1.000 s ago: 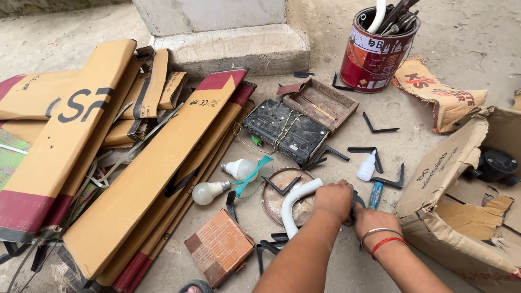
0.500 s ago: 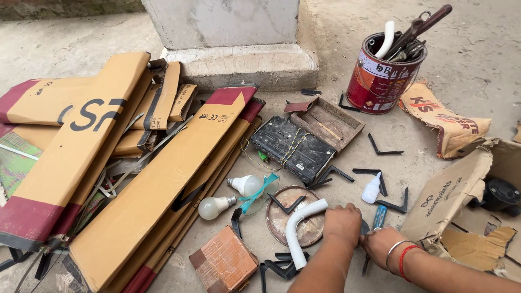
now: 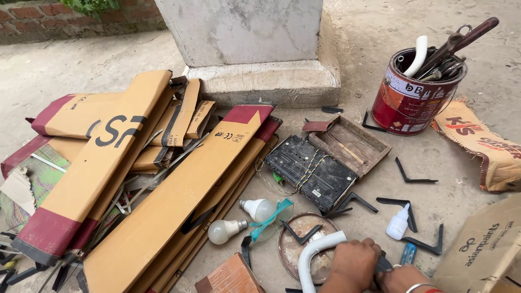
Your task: Assembling and repairing various electrical components and testing a light bulb.
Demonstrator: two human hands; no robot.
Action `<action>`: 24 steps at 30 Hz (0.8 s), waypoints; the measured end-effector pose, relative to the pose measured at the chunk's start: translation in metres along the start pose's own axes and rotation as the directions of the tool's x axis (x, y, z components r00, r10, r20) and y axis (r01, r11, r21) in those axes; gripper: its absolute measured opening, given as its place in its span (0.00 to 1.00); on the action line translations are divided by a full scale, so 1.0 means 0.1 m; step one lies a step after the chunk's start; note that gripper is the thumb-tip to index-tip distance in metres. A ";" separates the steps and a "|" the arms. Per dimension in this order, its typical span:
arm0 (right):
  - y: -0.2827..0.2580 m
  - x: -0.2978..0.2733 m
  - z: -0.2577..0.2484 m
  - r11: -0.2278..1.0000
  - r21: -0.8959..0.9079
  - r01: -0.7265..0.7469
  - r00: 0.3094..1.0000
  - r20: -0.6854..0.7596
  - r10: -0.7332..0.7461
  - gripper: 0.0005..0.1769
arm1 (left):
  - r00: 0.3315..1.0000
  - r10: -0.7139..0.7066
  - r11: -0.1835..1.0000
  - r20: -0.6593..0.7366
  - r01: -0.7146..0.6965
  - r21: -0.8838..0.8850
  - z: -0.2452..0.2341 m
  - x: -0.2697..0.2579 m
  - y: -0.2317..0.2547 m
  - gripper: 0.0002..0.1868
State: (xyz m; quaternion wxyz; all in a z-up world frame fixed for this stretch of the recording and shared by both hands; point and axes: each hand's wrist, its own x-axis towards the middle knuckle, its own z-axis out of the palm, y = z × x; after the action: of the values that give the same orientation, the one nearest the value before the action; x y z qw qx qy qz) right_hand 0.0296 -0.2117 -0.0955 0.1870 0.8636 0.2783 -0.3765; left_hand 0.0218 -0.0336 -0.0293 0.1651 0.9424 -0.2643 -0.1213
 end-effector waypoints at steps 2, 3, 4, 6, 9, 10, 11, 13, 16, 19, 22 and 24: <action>-0.08 -0.13 -0.09 0.991 0.108 -0.079 0.996 -0.024 0.082 0.16 | 0.999 -0.003 1.000 -0.035 0.003 0.008 0.00 -0.02 -0.05 0.22; -0.15 -0.25 -0.10 0.965 0.207 -0.158 0.985 -0.030 0.168 0.16 | 0.997 -0.006 1.000 -0.075 0.006 0.005 0.02 -0.06 -0.02 0.22; -0.17 -0.34 -0.18 0.962 0.218 -0.165 0.984 -0.024 0.174 0.16 | 0.998 0.005 1.000 -0.067 -0.005 0.006 0.06 -0.06 -0.02 0.22; -0.20 -0.52 -0.38 0.943 0.258 -0.208 0.967 -0.091 0.239 0.16 | 0.997 -0.014 1.000 -0.076 0.013 -0.003 0.10 -0.05 -0.04 0.22; -0.21 -0.57 -0.35 0.975 0.177 -0.132 0.967 -0.195 0.166 0.14 | 0.998 -0.041 0.998 -0.037 0.040 -0.047 -0.12 -0.13 0.03 0.28; -0.20 -0.54 -0.28 0.973 0.184 -0.136 0.965 -0.197 0.172 0.14 | 0.999 -0.034 0.999 -0.035 0.033 -0.041 -0.05 -0.13 0.01 0.28; -0.17 -0.50 -0.21 0.994 0.096 -0.049 0.956 -0.285 0.075 0.12 | 0.997 -0.042 0.999 -0.070 0.040 -0.031 0.02 -0.12 -0.02 0.28; -0.17 -0.49 -0.09 1.000 0.008 0.026 0.934 -0.358 -0.021 0.10 | 0.994 -0.041 0.999 -0.097 0.039 -0.023 0.06 -0.16 -0.01 0.27; -0.17 -0.55 -0.11 0.984 -0.132 0.119 0.908 -0.386 -0.162 0.09 | 0.994 -0.075 0.995 -0.082 0.069 -0.070 -0.04 -0.20 0.03 0.32; -0.27 -0.65 -0.27 0.991 -0.114 0.069 0.939 -0.329 -0.103 0.09 | 0.992 -0.093 0.991 -0.084 0.085 -0.103 -0.06 -0.22 0.05 0.36; -0.34 -0.67 -0.37 0.997 0.040 -0.062 0.959 -0.276 0.071 0.10 | 0.992 -0.120 0.990 -0.046 0.116 -0.081 -0.10 -0.23 0.07 0.36; -0.28 -0.56 -0.28 0.974 0.185 -0.130 0.943 -0.279 0.179 0.11 | 0.990 -0.113 0.990 -0.084 0.105 -0.097 -0.08 -0.24 0.06 0.38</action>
State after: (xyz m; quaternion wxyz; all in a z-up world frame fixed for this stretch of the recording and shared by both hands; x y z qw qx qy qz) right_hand -0.0040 -0.1944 -0.0385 0.1006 0.9416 0.2024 -0.2496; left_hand 0.0014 -0.0232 -0.0160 0.2132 0.9513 -0.1989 -0.0998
